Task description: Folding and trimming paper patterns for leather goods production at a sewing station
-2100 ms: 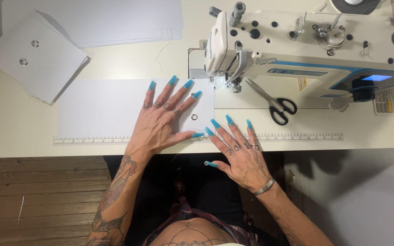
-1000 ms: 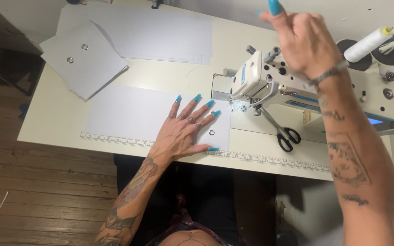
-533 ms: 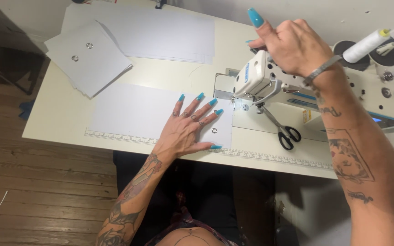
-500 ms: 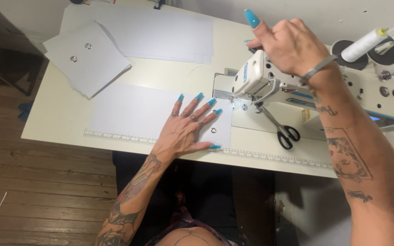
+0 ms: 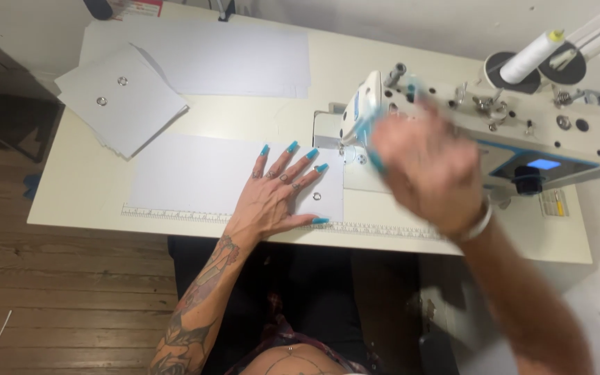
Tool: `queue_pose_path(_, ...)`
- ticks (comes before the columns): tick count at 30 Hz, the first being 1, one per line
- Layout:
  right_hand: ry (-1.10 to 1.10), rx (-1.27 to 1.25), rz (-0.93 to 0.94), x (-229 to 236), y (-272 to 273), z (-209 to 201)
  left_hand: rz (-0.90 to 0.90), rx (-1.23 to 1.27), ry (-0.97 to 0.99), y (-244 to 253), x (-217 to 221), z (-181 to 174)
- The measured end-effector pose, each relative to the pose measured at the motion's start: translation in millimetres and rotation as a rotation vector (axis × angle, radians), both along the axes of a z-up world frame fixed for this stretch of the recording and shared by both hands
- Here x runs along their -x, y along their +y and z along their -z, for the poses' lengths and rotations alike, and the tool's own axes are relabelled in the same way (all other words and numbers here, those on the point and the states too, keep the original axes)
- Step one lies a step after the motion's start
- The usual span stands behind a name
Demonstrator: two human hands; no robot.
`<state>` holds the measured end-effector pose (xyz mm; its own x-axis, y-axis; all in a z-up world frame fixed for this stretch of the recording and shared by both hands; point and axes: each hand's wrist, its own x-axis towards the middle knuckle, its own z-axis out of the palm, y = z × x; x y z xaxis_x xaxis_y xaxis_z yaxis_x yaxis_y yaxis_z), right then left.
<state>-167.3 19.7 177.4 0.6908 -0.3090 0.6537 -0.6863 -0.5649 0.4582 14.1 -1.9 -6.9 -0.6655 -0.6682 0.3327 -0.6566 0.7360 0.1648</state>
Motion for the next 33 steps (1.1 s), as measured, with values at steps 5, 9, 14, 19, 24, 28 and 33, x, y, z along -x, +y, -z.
queue_pose_path(5,-0.235,-0.360,0.022,53,53,139,-0.080,-0.183,-0.144,3,5,-18)
queue_pose_path(9,-0.161,-0.659,0.135,60,63,169,-0.018,-0.100,-0.138,-3,7,-16)
queue_pose_path(14,-0.158,-0.662,0.088,61,50,176,-0.062,-0.056,-0.144,-3,11,-22)
queue_pose_path(19,-0.300,-0.829,0.127,65,57,184,-0.093,-0.192,-0.080,6,12,-8)
queue_pose_path(24,-0.036,-0.792,0.162,61,62,186,-0.085,-0.226,-0.059,11,13,-10)
queue_pose_path(28,-0.039,-0.765,0.162,63,56,187,-0.089,-0.228,-0.064,5,15,-15)
queue_pose_path(33,0.064,-0.776,0.098,64,61,182,0.024,-0.119,-0.124,12,6,-13)
